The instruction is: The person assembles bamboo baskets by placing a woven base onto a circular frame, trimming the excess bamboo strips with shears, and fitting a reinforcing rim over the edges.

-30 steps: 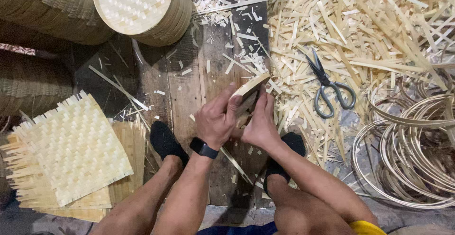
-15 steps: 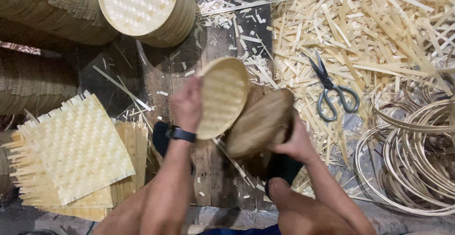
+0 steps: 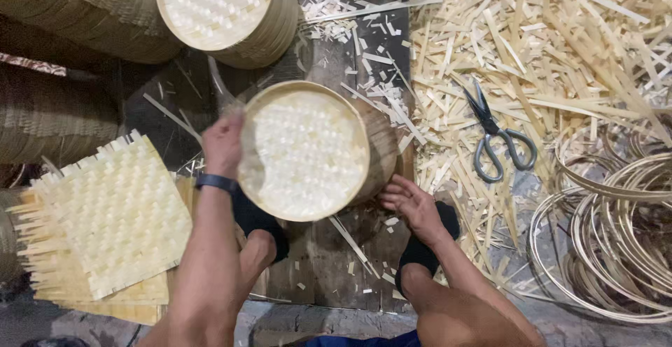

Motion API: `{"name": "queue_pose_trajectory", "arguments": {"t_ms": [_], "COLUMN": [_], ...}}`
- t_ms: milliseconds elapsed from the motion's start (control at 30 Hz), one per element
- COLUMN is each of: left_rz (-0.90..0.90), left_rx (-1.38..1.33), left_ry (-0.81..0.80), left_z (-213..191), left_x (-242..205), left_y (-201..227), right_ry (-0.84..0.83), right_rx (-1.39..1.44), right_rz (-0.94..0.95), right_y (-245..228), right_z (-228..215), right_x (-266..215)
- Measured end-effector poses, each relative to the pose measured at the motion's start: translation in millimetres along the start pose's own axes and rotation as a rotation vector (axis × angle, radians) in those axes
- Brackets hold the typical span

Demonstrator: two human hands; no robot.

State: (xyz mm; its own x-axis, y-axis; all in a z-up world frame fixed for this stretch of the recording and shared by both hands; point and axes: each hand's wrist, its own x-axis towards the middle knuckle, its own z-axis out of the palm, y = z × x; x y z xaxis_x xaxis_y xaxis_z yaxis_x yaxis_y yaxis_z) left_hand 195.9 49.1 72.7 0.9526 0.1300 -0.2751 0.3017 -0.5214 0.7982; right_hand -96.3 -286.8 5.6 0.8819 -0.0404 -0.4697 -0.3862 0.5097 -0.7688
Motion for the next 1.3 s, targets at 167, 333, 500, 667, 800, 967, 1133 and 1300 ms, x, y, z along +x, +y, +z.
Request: {"name": "queue_pose_trajectory", "arguments": {"t_ms": [167,333,500,667,800,967,1133,1300], "left_rz": [0.024,0.283,0.608,0.762,0.812,1.395,0.808,1.039], "left_rx": [-0.022,0.037,1.012,0.551,0.791,0.665,1.004,0.737], "left_ry": [-0.182,-0.083,-0.443,-0.313,-0.450,-0.276,-0.388,0.232], "left_z": [75.5,117.7,204.8,236.4,194.4,124.9,75.3,47.9], "left_x": [7.6,-10.6,-121.5,-194.6,-189.6,-91.1,27.3,112.0], "left_y": [-45.5,-3.8,43.4,27.2,-18.2,-28.2,56.6,77.7], "right_ry": [0.369,0.347,0.379,0.393,0.363,0.363,0.364,0.370], "right_rx": [-0.759,-1.106,-1.159,-1.136,-1.086,-1.103,-1.096,-1.128], "right_rz": [-0.155,-0.506,-0.470,-0.513,-0.517,-0.534,-0.544,-0.503], "right_y": [4.2,-9.5,-12.9,-5.0,-3.9,-2.8,-1.6,1.4], "right_z": [-5.4,6.1,6.4,-0.3,1.9,3.6,5.1,3.0], "right_x": [-27.1,-36.7,-29.9,-30.2,-32.6,-31.9,-29.9,-27.4]}}
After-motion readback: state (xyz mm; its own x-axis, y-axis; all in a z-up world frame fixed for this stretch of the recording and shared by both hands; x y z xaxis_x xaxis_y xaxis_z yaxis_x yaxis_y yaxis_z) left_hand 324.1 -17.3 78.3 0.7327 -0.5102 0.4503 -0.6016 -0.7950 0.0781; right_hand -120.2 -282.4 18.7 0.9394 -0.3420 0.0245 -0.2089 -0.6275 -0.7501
